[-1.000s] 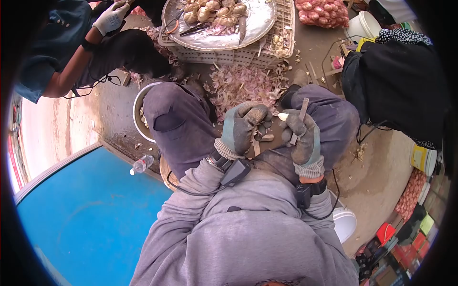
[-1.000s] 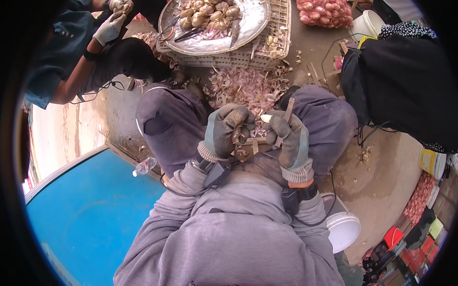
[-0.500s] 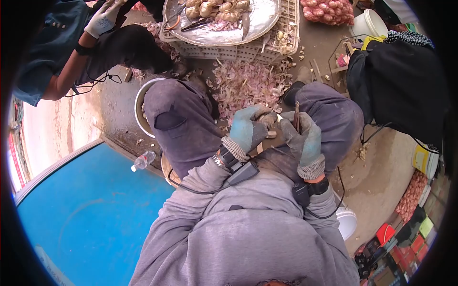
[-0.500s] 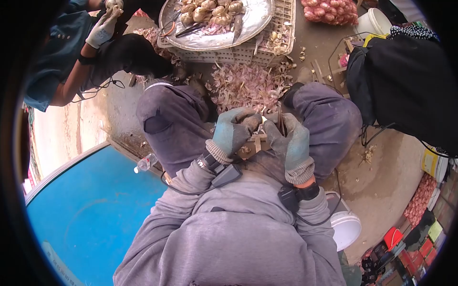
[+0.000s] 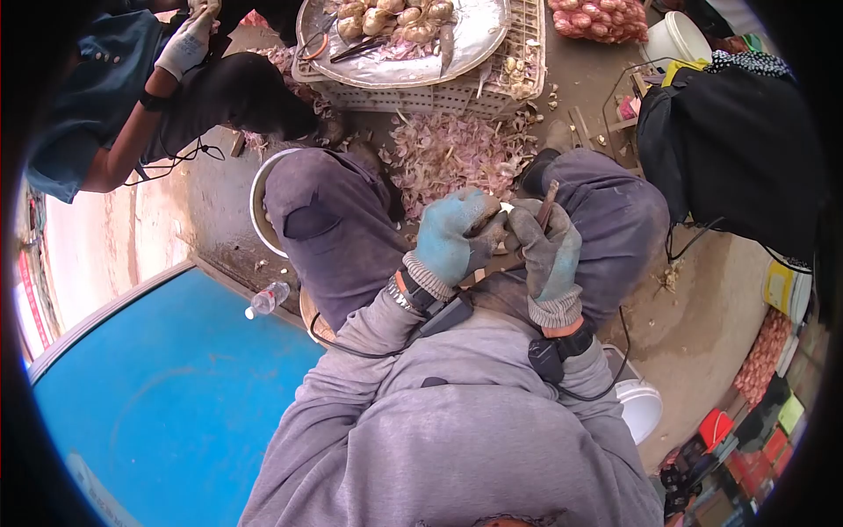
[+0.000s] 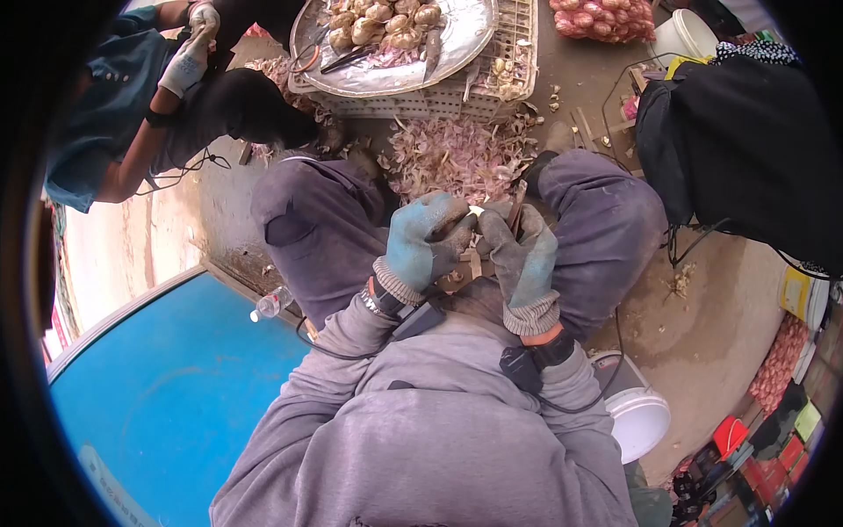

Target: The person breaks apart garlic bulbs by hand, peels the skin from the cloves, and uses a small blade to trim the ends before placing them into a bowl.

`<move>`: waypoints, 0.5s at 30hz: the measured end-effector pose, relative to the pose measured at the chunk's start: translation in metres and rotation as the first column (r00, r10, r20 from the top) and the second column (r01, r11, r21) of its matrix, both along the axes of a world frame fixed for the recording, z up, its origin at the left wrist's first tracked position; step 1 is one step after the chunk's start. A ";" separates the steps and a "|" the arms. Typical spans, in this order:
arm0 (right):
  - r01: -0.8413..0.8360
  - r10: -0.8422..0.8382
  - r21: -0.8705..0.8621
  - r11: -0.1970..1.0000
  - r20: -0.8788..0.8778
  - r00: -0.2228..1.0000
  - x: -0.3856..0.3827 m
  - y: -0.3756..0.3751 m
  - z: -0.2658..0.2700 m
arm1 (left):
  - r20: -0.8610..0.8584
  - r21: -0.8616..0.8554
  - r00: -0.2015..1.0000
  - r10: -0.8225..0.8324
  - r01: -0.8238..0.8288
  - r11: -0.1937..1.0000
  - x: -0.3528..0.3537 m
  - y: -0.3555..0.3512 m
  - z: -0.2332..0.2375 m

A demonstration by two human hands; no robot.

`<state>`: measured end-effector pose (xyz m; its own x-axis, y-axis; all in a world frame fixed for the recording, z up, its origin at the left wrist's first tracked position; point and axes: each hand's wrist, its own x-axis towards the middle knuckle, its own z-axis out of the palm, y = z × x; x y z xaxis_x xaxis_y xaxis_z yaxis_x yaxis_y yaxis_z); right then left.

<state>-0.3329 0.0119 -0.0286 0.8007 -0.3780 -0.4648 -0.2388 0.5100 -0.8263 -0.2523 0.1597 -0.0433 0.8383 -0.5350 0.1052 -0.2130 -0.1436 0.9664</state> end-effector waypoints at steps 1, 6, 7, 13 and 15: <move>0.004 -0.004 0.001 1.000 0.004 1.000 0.000 0.000 -0.004 | 0.004 0.001 1.000 -0.004 0.004 1.000 0.000 0.000 -0.001; -0.050 0.044 -0.091 0.995 -0.073 0.996 0.004 0.009 -0.002 | 0.112 0.072 0.991 0.069 -0.077 0.994 -0.002 0.001 -0.005; -0.040 0.034 -0.087 0.995 -0.069 0.997 0.001 0.009 -0.001 | 0.116 0.076 0.992 0.058 -0.067 0.995 -0.002 0.001 -0.005; -0.131 0.138 0.170 0.977 -0.031 0.990 -0.009 -0.002 -0.003 | -0.084 -0.017 0.995 0.061 -0.062 0.998 -0.002 -0.001 0.002; -0.131 0.150 0.221 0.966 -0.071 0.986 -0.008 -0.003 -0.003 | -0.032 -0.020 0.999 0.031 -0.031 0.999 -0.001 -0.001 0.002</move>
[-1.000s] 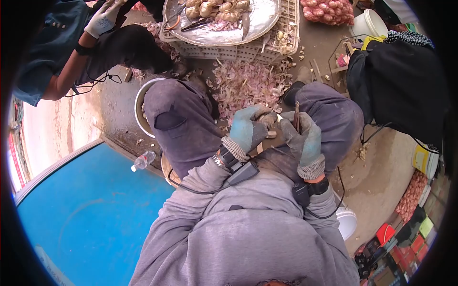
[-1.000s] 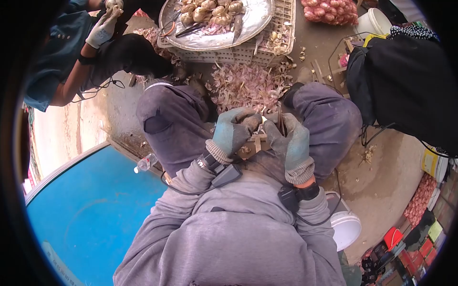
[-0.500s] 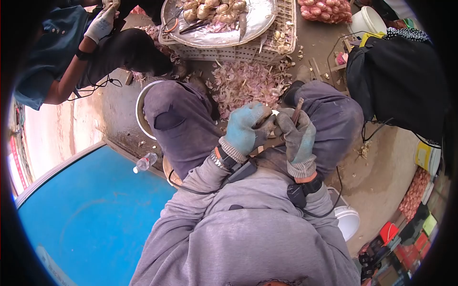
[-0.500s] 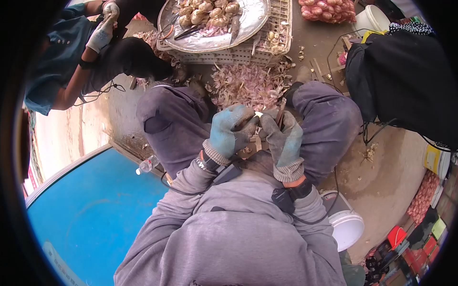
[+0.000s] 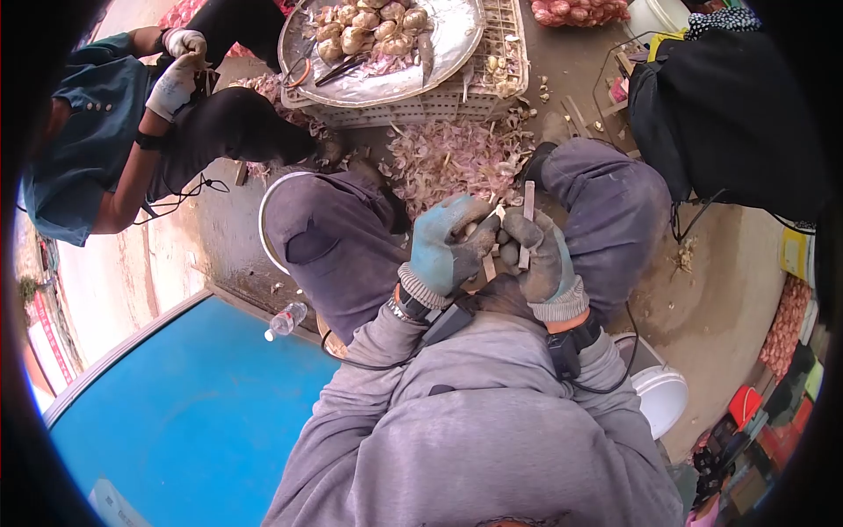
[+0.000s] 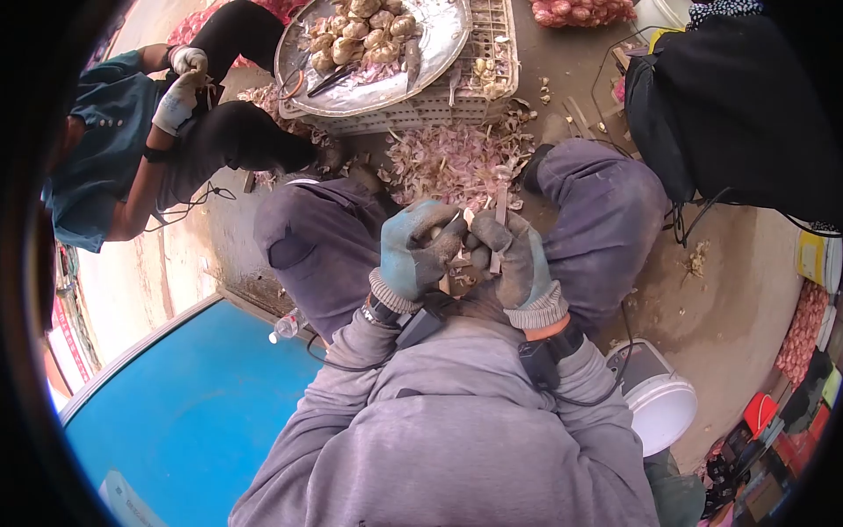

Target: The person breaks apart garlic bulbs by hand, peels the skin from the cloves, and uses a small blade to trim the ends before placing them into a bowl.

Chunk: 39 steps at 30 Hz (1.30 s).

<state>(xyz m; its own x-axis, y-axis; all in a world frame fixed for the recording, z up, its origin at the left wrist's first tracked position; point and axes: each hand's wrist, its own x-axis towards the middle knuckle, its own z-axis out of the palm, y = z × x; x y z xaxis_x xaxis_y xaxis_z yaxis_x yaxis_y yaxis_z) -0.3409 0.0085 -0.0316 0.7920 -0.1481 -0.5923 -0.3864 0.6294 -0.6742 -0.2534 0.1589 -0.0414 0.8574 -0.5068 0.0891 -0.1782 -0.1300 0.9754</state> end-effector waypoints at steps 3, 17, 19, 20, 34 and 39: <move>0.037 -0.042 0.040 0.999 0.149 0.988 -0.002 -0.001 -0.006 | -0.042 -0.016 0.999 -0.034 0.033 0.999 -0.001 0.002 0.004; -0.039 0.041 0.212 0.976 -0.005 0.999 0.004 -0.012 0.005 | -0.115 -0.141 0.957 -0.266 0.249 0.958 0.006 0.005 -0.003; -0.035 0.035 0.198 0.980 0.007 0.999 0.001 -0.011 0.003 | -0.019 -0.168 0.975 -0.219 0.213 0.962 0.004 0.002 -0.003; -0.059 0.055 0.094 0.994 0.045 0.998 0.000 -0.011 0.001 | -0.019 -0.169 0.975 -0.219 0.213 0.962 0.002 0.001 0.001; -0.086 0.094 -0.266 0.960 0.019 0.995 0.003 -0.007 0.011 | -0.240 -0.059 0.968 -0.079 0.067 0.996 0.001 0.002 0.003; -0.111 0.126 -0.286 0.952 0.035 0.991 0.006 -0.014 0.011 | -0.223 -0.146 0.969 -0.102 0.071 0.987 -0.001 0.002 -0.009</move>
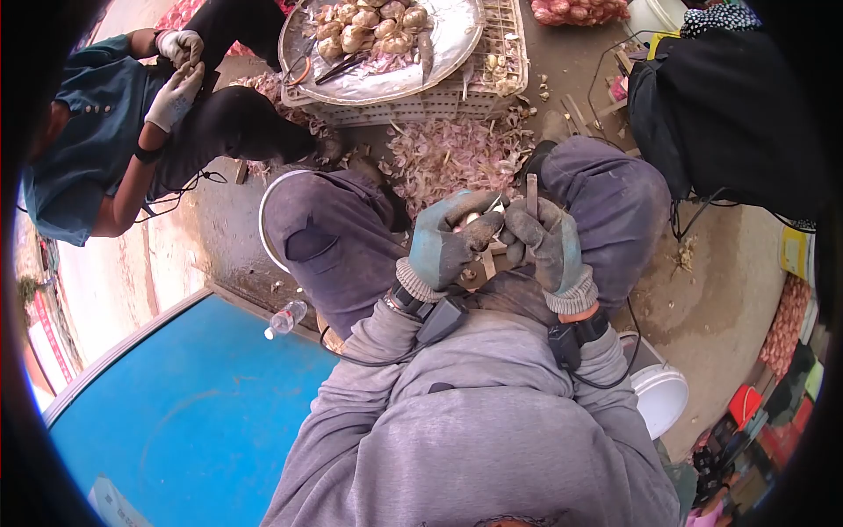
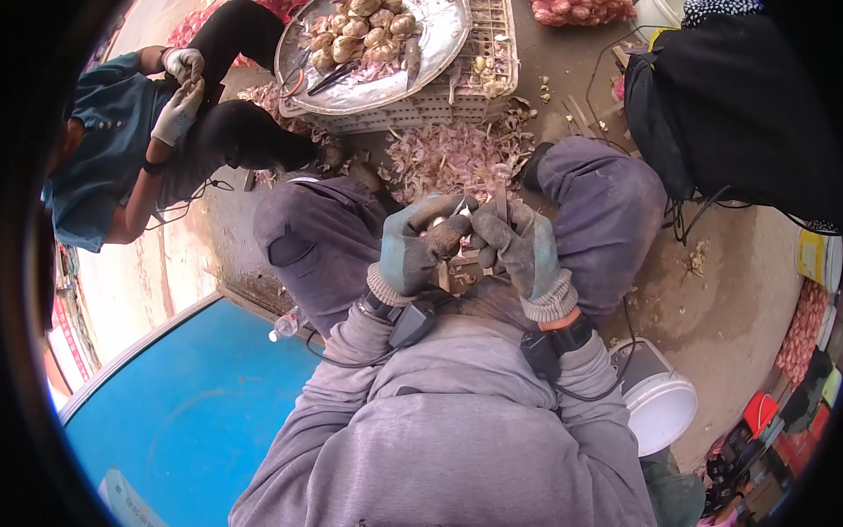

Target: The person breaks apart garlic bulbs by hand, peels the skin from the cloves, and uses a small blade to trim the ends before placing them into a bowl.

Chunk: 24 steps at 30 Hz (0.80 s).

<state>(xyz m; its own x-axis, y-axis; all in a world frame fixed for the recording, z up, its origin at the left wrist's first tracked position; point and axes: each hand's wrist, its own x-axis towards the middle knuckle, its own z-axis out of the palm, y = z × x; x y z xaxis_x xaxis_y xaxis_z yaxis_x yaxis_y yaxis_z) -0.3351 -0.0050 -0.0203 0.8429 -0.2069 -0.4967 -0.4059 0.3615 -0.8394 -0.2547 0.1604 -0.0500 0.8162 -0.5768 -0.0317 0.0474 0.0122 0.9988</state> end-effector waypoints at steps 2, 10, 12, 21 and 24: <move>-0.013 0.013 -0.011 1.000 -0.028 1.000 0.002 -0.003 0.006 | -0.166 -0.030 0.986 0.016 -0.021 0.999 0.001 -0.001 0.005; 0.282 -0.302 0.137 0.950 0.165 0.939 0.025 -0.015 -0.009 | -0.035 0.123 0.999 -0.030 0.034 0.992 -0.001 -0.003 0.018; 0.332 -0.362 0.202 0.922 0.136 0.922 0.035 0.003 -0.007 | 0.010 0.114 1.000 -0.015 0.013 0.993 -0.001 -0.003 0.016; 0.314 -0.356 0.366 0.876 0.051 0.933 0.018 0.027 -0.025 | 0.152 0.108 0.987 0.042 -0.058 0.992 0.002 -0.004 0.014; 0.288 -0.384 0.445 0.848 0.142 0.912 0.023 0.009 -0.026 | 0.152 0.127 0.988 0.038 -0.058 0.990 0.001 -0.004 0.015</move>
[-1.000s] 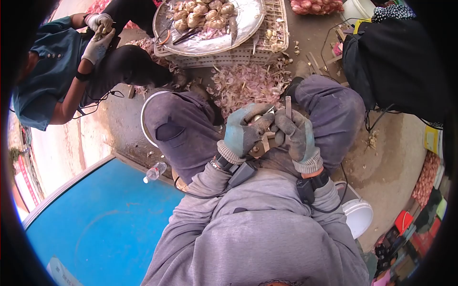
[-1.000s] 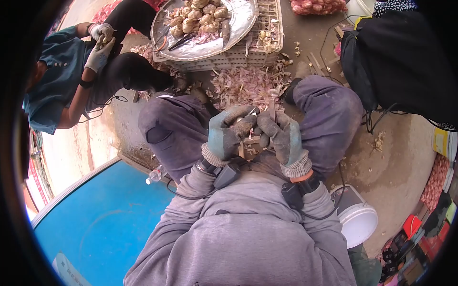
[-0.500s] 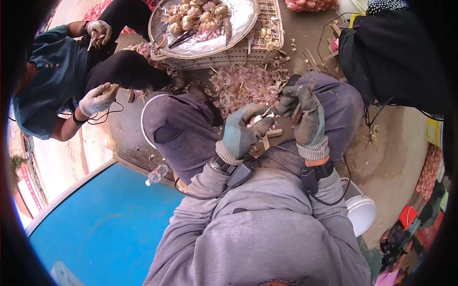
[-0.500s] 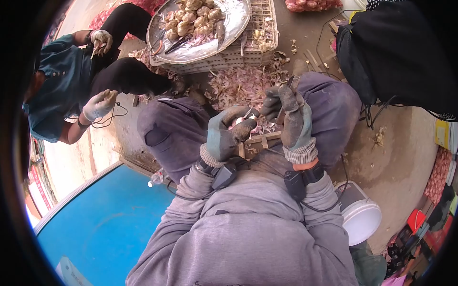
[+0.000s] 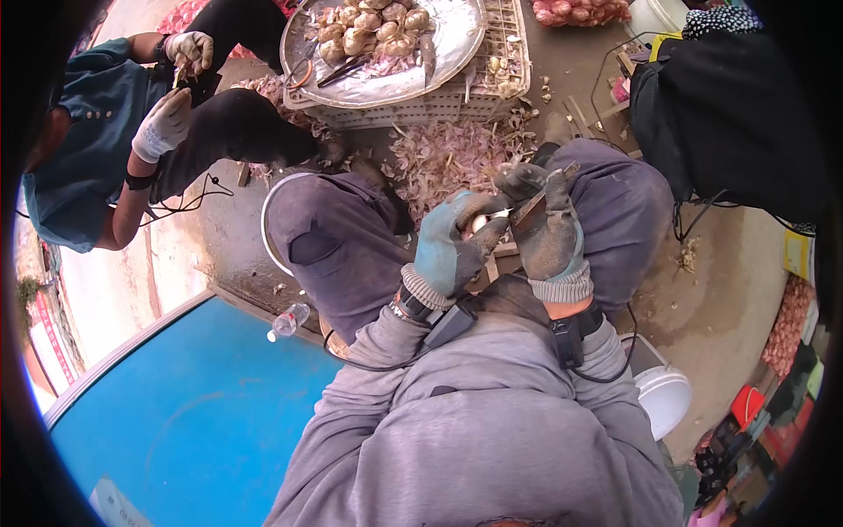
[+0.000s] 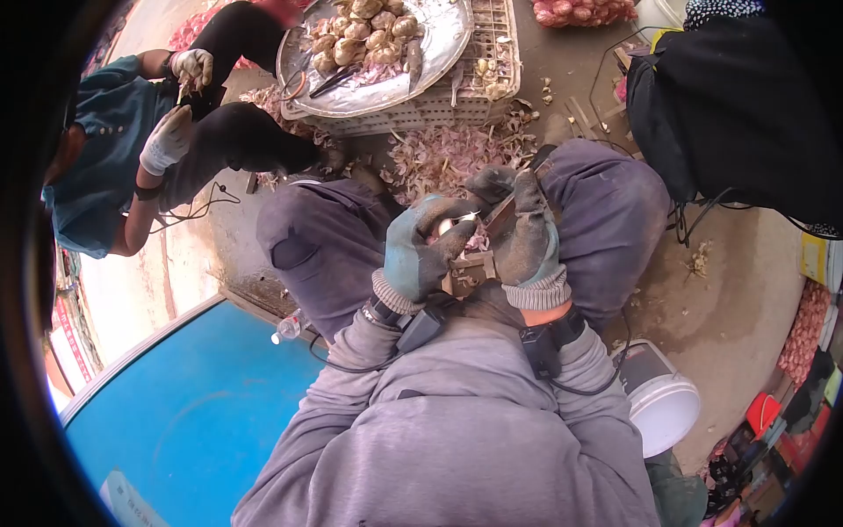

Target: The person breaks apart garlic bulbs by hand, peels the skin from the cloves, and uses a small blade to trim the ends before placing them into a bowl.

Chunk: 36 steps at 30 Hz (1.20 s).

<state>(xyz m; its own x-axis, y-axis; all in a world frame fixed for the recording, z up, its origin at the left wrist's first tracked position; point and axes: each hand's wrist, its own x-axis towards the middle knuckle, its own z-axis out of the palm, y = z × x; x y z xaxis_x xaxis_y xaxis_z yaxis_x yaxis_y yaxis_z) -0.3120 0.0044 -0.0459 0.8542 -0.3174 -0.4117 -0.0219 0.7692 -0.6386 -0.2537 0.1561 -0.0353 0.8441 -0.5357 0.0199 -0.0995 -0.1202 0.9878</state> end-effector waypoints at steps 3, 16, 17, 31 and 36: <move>0.109 -0.109 0.058 0.992 -0.006 0.994 0.008 -0.006 0.005 | 0.026 0.031 1.000 -0.006 0.005 1.000 -0.001 0.000 0.001; -0.200 0.176 -0.261 0.944 -0.114 0.978 -0.021 -0.005 0.020 | 0.139 0.033 0.986 0.089 -0.094 0.995 -0.004 -0.001 -0.005; -0.249 0.212 -0.249 0.936 -0.165 0.963 -0.024 -0.008 0.020 | 0.141 0.061 0.987 0.076 -0.085 0.995 -0.004 -0.001 -0.004; -0.316 0.109 -0.622 0.717 -0.347 0.932 -0.020 -0.009 0.035 | 0.230 0.142 0.972 -0.048 0.015 0.990 -0.007 0.005 -0.002; -0.303 0.139 -0.568 0.765 -0.314 0.939 -0.021 -0.015 0.027 | 0.231 0.142 0.969 -0.090 0.059 0.988 -0.006 0.010 -0.001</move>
